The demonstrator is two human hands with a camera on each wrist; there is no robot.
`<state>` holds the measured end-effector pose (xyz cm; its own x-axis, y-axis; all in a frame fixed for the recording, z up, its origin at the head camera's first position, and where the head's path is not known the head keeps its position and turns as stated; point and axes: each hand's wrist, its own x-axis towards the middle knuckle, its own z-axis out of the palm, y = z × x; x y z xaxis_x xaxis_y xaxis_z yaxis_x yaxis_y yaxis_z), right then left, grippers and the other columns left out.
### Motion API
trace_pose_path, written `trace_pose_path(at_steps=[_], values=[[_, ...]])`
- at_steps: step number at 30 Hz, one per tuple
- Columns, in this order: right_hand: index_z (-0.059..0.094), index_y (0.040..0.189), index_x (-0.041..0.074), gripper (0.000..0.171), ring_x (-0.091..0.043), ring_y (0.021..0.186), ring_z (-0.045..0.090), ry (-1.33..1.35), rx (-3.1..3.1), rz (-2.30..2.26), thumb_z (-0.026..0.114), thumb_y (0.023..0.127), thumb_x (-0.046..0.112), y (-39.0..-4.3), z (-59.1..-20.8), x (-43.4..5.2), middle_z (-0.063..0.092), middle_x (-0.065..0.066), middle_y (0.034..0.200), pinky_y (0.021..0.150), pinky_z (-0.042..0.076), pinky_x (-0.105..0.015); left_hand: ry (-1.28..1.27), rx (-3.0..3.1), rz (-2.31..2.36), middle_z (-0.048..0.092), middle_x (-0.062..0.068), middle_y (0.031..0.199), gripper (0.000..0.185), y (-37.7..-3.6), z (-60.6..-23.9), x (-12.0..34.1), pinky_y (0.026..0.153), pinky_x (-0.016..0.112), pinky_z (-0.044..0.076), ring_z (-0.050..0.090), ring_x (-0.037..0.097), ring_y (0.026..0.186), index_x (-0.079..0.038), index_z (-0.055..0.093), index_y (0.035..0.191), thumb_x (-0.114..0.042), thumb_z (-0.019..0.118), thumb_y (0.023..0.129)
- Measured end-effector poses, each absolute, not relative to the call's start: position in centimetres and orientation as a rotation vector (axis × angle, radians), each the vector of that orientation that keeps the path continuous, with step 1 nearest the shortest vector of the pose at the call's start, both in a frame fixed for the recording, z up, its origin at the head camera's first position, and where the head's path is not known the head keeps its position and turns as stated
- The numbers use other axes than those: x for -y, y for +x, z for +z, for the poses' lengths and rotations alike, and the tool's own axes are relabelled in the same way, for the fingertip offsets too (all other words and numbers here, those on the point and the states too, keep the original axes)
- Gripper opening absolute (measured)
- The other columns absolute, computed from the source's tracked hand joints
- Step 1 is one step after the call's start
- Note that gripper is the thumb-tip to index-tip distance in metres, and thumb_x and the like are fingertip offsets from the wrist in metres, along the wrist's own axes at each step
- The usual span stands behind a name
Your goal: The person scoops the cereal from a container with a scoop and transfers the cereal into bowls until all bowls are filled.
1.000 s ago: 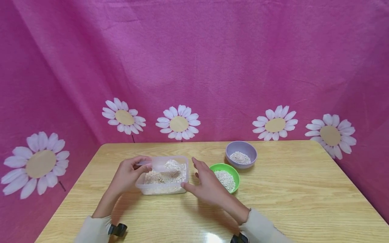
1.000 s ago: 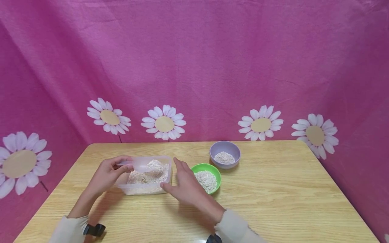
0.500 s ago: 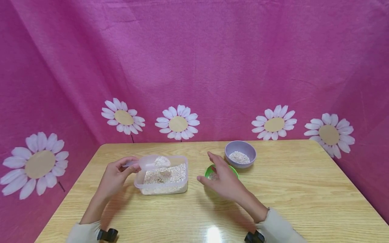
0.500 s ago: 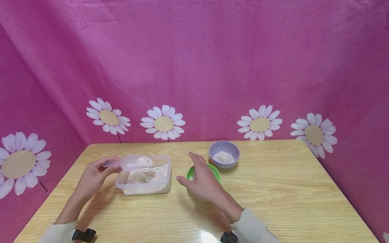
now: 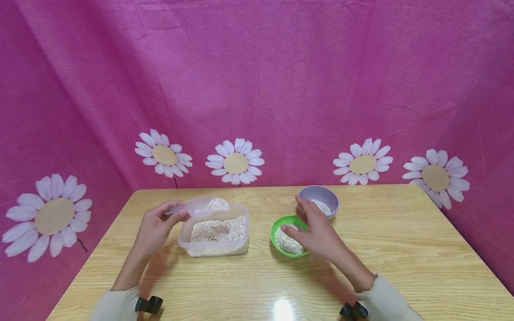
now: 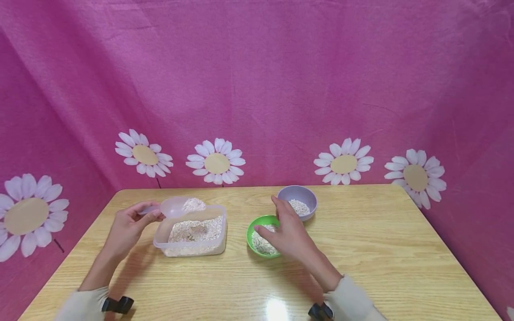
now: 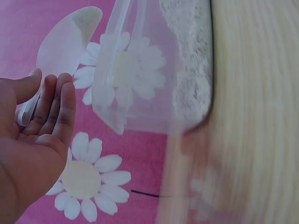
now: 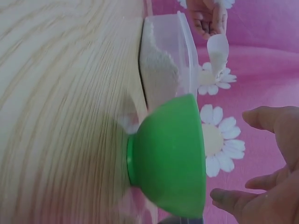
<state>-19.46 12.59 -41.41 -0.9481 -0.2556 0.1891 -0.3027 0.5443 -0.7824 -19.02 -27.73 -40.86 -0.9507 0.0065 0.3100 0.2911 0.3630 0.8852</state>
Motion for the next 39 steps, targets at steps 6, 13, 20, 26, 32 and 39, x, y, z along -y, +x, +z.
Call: trace_pose_path(at_steps=[6,13,20,26,32,39], values=[[0.039,0.159,-0.009,0.082,-0.045,0.145,0.055,0.512,2.679,1.341,0.082,0.096,0.021,-19.4,-41.5,-14.0,0.046,-0.030,0.160,0.117,0.048,-0.054,-0.293,2.377,-1.610,0.078,-0.012,0.089,0.023,-19.8,-40.5,26.2,0.086,0.014,0.058,0.074,0.000,0.086,0.009,0.072,0.120,-0.006,0.071,0.103],[0.036,0.160,-0.009,0.086,-0.048,0.134,0.064,0.455,2.708,1.246,0.081,0.097,0.027,-19.3,-41.6,-15.7,0.045,-0.032,0.162,0.113,0.050,-0.059,-0.344,2.353,-1.734,0.079,-0.010,0.090,0.025,-21.2,-40.0,23.7,0.088,0.021,0.061,0.076,0.004,0.088,0.010,0.071,0.123,-0.005,0.070,0.103],[0.034,0.162,-0.009,0.088,-0.051,0.141,0.056,0.423,2.699,1.221,0.081,0.097,0.030,-19.5,-41.3,-16.9,0.043,-0.033,0.162,0.115,0.048,-0.062,-0.341,2.376,-1.766,0.080,0.008,0.097,0.026,-22.5,-39.6,21.0,0.088,0.019,0.060,0.074,0.004,0.089,0.004,0.072,0.125,-0.011,0.072,0.103],[0.035,0.161,-0.009,0.088,-0.052,0.142,0.054,0.388,2.694,1.212,0.082,0.096,0.027,-19.6,-41.3,-17.6,0.043,-0.033,0.161,0.112,0.051,-0.058,-0.385,2.373,-1.758,0.079,0.020,0.101,0.024,-23.6,-39.0,18.6,0.090,0.023,0.061,0.074,0.003,0.087,0.002,0.073,0.124,-0.011,0.072,0.103],[0.035,0.160,-0.010,0.087,-0.052,0.141,0.052,0.369,2.673,1.207,0.083,0.095,0.021,-19.8,-41.7,-18.5,0.044,-0.033,0.158,0.112,0.050,-0.059,-0.445,2.343,-1.776,0.079,0.021,0.098,0.024,-24.6,-38.6,16.0,0.089,0.031,0.063,0.076,0.010,0.085,0.003,0.074,0.123,-0.007,0.073,0.102],[0.040,0.159,-0.007,0.083,-0.052,0.143,0.050,0.357,2.652,1.186,0.084,0.095,0.021,-20.0,-42.3,-19.6,0.045,-0.032,0.158,0.112,0.049,-0.064,-0.495,2.356,-1.753,0.079,0.022,0.100,0.022,-25.6,-38.2,12.9,0.088,0.034,0.064,0.079,0.035,0.094,0.003,0.075,0.121,-0.004,0.073,0.101]])
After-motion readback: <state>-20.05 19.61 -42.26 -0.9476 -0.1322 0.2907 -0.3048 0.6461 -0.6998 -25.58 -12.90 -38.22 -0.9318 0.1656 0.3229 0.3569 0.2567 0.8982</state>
